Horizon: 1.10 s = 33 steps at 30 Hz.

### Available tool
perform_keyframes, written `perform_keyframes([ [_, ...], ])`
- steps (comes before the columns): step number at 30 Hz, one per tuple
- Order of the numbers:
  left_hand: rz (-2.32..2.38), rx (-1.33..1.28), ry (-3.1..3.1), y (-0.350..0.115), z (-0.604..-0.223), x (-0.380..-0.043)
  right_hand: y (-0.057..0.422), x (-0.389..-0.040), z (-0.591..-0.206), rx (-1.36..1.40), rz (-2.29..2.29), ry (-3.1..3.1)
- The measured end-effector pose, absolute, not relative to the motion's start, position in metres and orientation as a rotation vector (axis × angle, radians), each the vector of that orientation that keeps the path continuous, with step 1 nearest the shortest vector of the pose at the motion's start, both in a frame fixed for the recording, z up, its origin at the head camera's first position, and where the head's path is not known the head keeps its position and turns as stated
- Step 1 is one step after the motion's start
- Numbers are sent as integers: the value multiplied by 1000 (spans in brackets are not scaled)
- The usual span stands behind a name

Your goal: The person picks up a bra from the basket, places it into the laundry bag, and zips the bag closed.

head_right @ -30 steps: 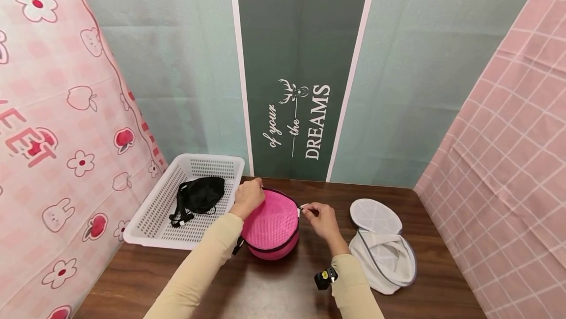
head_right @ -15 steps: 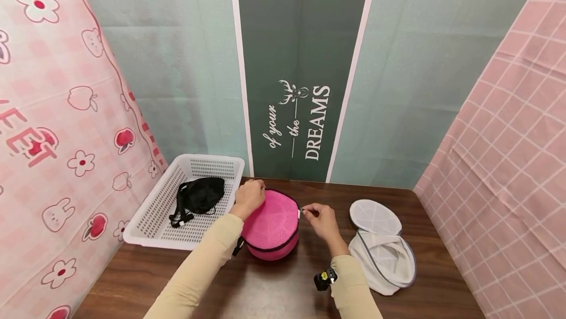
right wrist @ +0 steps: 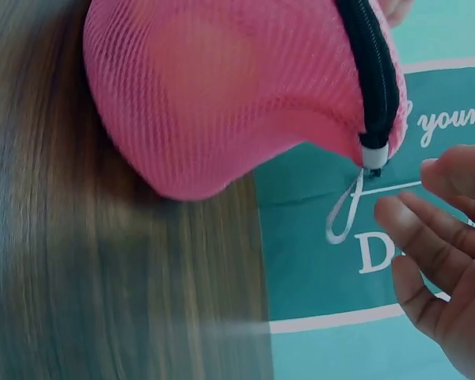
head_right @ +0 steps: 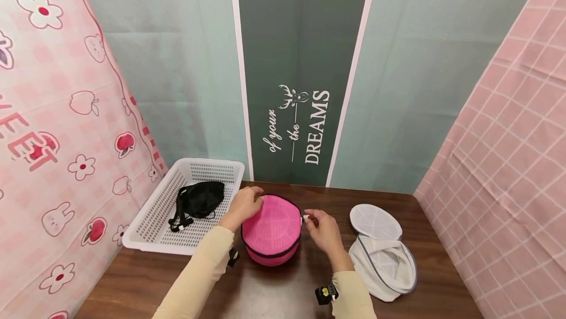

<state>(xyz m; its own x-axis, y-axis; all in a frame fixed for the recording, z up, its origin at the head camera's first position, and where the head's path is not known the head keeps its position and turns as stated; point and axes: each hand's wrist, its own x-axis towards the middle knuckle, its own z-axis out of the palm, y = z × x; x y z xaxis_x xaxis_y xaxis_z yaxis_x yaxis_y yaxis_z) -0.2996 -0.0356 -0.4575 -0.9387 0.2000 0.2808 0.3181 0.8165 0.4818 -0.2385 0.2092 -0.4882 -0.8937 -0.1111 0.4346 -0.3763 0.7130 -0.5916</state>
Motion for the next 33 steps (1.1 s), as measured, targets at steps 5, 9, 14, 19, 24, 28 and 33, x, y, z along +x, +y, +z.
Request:
perform_keyframes([
  [5,-725,-445,-2769,-47,-460,-290,217,-230,-487,386,747,-2597],
  [9,-691,-439,-2767,-55,-460,-286,228,-225,-485,411,627,-2609],
  [14,-679,-433,-2749,-68,-459,-282,243,-220,-482,413,510,-2643],
  [19,-622,-419,-2730,-86,-458,-283,256,-216,-478,384,454,-2673],
  [24,-638,-354,-2757,-105,-458,-285,273,-212,-476,337,438,-2698],
  [28,-669,-298,-2819,-120,-458,-287,288,-207,-479,267,444,-2734],
  [33,-736,-198,-2906,-142,-462,-288,306,-203,-487,204,464,-2774],
])
